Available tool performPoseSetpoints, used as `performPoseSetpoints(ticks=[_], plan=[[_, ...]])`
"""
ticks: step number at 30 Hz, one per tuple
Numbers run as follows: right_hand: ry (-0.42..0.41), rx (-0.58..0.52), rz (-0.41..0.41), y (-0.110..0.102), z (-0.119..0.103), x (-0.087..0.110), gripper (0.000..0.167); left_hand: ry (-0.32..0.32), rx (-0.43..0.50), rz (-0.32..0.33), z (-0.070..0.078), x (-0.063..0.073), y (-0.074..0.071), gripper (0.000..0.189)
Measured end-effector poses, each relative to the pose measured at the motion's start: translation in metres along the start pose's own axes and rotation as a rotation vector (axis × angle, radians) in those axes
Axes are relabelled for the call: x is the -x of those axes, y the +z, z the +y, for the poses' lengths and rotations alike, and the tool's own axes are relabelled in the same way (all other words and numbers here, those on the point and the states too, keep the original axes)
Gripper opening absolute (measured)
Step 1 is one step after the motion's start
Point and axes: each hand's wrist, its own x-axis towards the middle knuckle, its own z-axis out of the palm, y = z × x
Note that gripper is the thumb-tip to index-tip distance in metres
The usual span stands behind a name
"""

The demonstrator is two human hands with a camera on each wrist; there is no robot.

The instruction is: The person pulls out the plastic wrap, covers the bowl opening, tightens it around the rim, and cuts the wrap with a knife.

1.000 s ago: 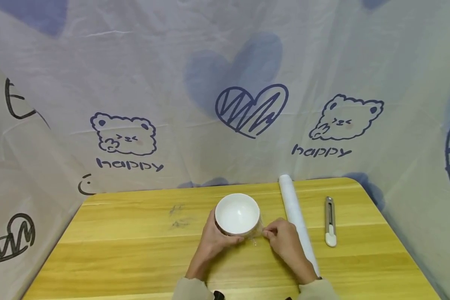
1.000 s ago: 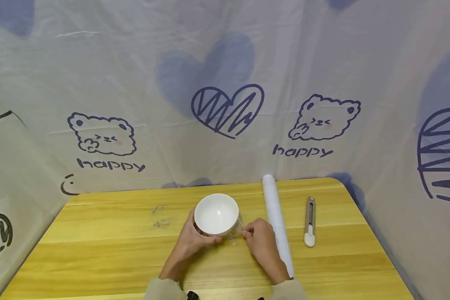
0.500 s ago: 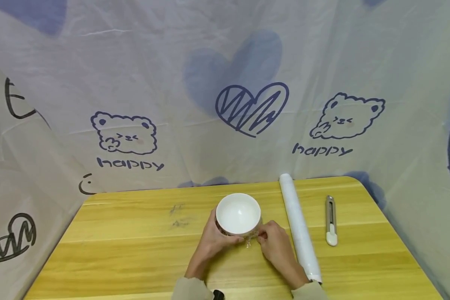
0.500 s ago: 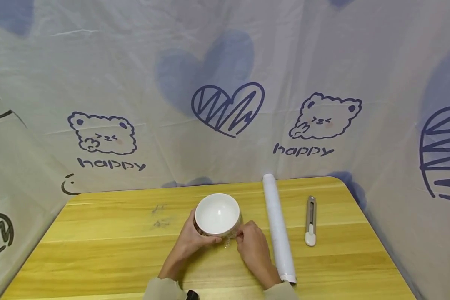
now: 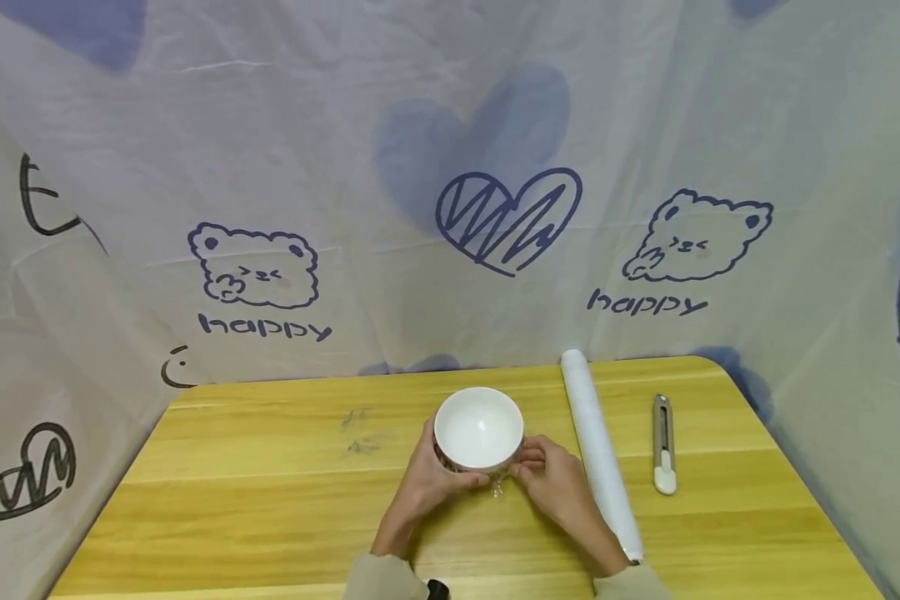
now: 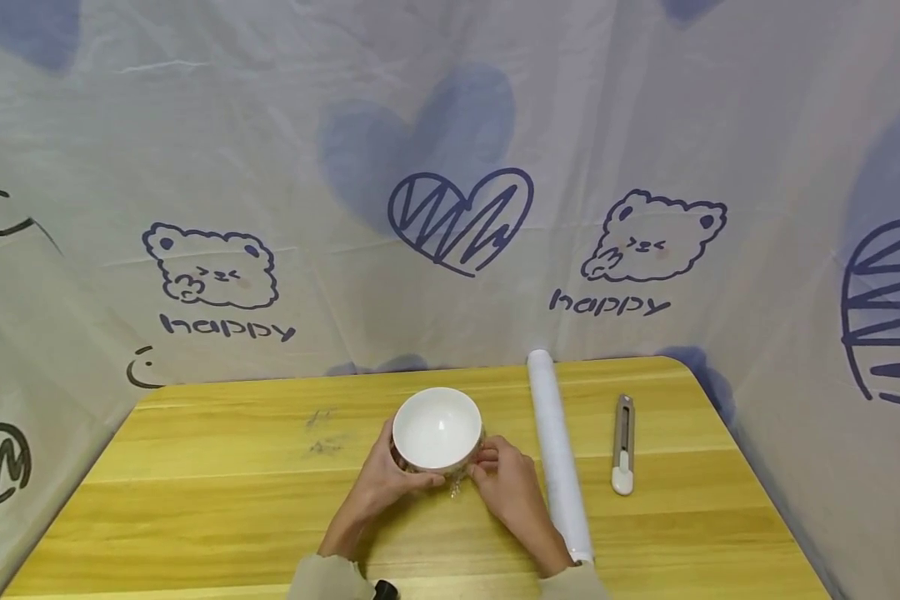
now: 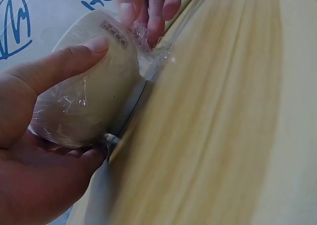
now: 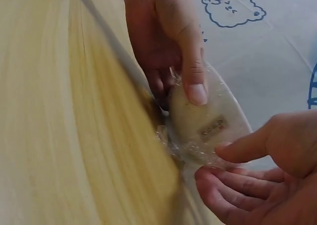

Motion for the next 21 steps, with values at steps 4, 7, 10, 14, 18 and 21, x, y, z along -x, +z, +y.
performPoseSetpoints(ticks=[4,7,10,14,18,21], plan=[[-0.010,0.021,0.012,0.001,0.003,0.001,0.029,0.012,0.020,-0.032,0.000,0.000,0.002,0.115],[-0.028,0.037,0.048,0.001,0.005,0.000,0.025,0.019,0.034,-0.041,0.000,0.000,0.005,0.116],[0.007,-0.025,0.062,0.000,0.009,-0.002,0.020,0.019,0.051,-0.041,-0.001,-0.001,0.009,0.122],[0.070,-0.130,0.043,0.000,0.012,-0.005,0.021,0.034,0.000,0.022,-0.004,-0.001,0.016,0.128],[0.105,-0.166,0.052,0.001,0.014,-0.007,0.025,0.058,-0.067,0.100,-0.005,-0.001,0.021,0.125],[0.139,-0.184,0.073,0.002,0.015,-0.007,0.032,0.037,-0.075,0.115,-0.003,-0.002,0.023,0.121]])
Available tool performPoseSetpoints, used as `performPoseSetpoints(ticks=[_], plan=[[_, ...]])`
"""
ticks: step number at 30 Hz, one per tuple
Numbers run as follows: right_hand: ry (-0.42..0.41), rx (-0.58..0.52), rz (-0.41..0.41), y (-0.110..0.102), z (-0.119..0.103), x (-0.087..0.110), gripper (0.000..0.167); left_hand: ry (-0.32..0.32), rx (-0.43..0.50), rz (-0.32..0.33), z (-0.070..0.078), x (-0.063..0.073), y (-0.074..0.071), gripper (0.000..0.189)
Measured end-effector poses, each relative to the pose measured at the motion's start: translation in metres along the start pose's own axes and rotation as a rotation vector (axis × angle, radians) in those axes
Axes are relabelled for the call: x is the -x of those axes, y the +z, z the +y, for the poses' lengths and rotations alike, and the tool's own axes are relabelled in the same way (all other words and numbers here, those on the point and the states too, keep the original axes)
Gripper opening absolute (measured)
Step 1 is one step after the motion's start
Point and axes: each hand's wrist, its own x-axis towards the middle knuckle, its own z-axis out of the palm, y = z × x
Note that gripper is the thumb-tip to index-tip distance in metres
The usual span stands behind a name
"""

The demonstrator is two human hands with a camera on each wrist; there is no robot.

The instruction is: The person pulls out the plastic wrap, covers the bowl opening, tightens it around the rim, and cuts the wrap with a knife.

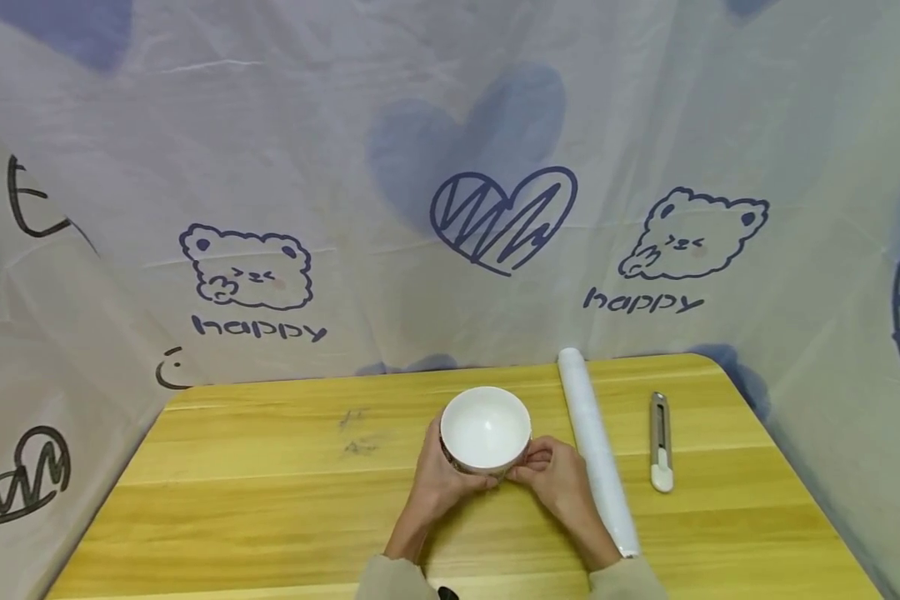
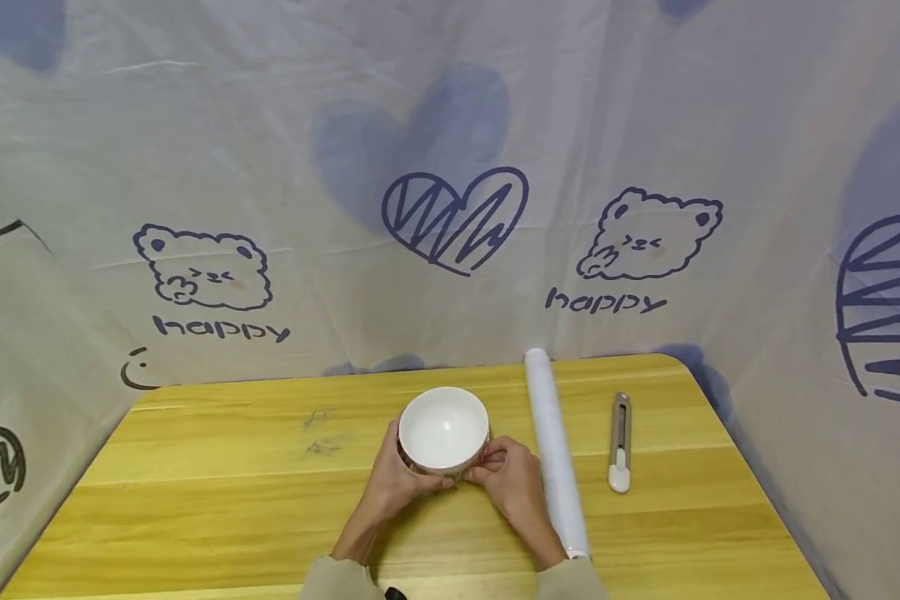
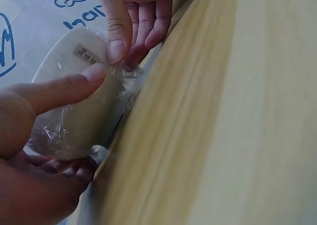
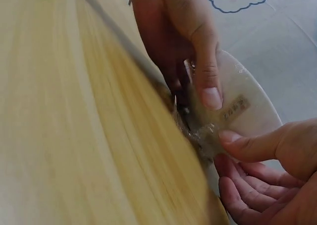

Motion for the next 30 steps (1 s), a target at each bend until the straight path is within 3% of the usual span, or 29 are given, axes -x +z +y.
performPoseSetpoints(ticks=[6,10,16,24,27,30], plan=[[0.048,0.001,0.008,0.000,-0.002,0.000,0.068,-0.058,-0.054,-0.004,0.003,-0.001,-0.002,0.109],[0.062,-0.034,-0.029,0.000,-0.003,0.000,0.075,-0.052,-0.007,-0.042,0.002,-0.001,-0.006,0.108],[0.047,-0.034,-0.058,0.003,-0.002,-0.001,0.064,-0.053,0.093,-0.117,-0.001,-0.001,-0.011,0.109],[0.043,-0.039,-0.084,0.003,0.001,-0.002,0.061,-0.087,0.376,-0.248,-0.007,-0.011,-0.013,0.116],[0.042,0.003,-0.133,-0.007,-0.003,-0.002,0.055,-0.088,0.388,-0.302,-0.009,-0.014,-0.017,0.119],[0.049,0.028,-0.236,-0.027,-0.012,-0.003,0.045,-0.106,0.351,-0.350,-0.007,-0.015,-0.027,0.118]])
